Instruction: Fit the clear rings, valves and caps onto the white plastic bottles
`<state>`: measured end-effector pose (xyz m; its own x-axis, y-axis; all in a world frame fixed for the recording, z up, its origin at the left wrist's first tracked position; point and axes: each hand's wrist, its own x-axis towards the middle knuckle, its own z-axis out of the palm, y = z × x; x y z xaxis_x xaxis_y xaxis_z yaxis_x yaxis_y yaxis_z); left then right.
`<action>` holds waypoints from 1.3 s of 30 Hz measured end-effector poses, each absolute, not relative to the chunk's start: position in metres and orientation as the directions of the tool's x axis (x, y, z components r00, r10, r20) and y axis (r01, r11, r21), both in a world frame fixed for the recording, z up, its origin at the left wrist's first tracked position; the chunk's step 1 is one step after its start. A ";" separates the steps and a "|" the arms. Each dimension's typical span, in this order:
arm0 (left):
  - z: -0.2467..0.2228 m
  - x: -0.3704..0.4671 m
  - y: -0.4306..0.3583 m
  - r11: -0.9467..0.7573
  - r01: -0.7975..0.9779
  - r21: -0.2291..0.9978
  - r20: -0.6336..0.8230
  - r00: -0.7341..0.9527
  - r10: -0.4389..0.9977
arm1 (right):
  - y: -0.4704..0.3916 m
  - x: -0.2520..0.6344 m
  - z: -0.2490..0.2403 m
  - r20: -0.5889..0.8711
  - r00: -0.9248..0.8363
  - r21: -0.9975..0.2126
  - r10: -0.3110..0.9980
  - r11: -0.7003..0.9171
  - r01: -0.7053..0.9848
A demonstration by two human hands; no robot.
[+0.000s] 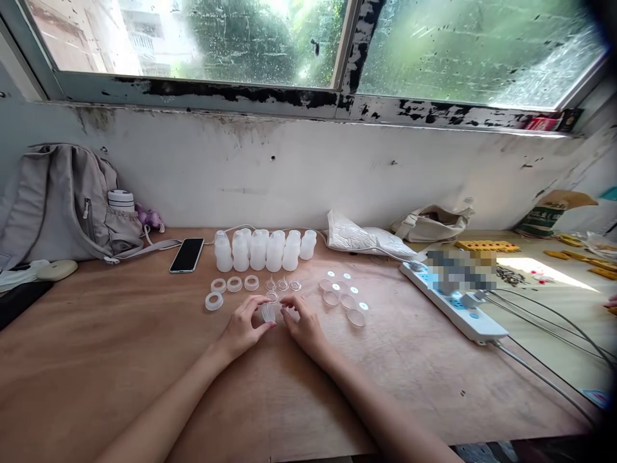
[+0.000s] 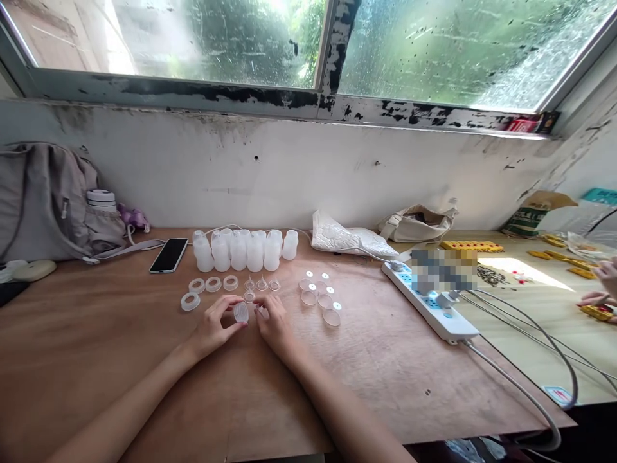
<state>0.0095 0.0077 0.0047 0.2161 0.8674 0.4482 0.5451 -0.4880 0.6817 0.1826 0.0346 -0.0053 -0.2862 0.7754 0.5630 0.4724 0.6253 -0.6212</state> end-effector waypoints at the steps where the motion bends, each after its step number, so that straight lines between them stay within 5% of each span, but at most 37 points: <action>1: 0.004 0.009 0.008 -0.486 0.539 0.688 0.446 0.216 0.869 | 0.031 0.180 -0.004 0.577 -0.294 -0.617 0.762 0.643 0.453; 10: 0.006 0.008 0.009 -0.487 0.543 0.684 0.449 0.212 0.868 | 0.023 0.177 0.006 0.591 -0.227 -0.661 0.774 0.626 0.413; 19: 0.006 0.010 0.006 -0.536 0.575 0.619 0.465 0.281 0.839 | 0.012 0.173 0.011 0.459 -0.404 -0.781 0.791 0.576 0.242; 26: 0.007 0.010 0.006 -0.572 0.606 0.552 0.510 0.297 0.807 | 0.017 0.172 0.010 0.435 -0.247 -0.843 0.866 0.488 0.227; 29: 0.007 0.010 0.005 -0.599 0.607 0.523 0.524 0.325 0.787 | 0.020 0.174 0.011 0.332 -0.200 -0.916 0.922 0.365 0.165; 34: 0.005 0.011 0.003 -0.597 0.628 0.498 0.500 0.355 0.790 | 0.026 0.175 0.010 0.012 -0.401 -0.998 0.916 -0.015 -0.063; 39: 0.008 0.013 0.002 -0.563 0.623 0.543 0.489 0.311 0.815 | 0.026 0.172 0.009 0.023 -0.344 -0.988 0.939 -0.031 -0.152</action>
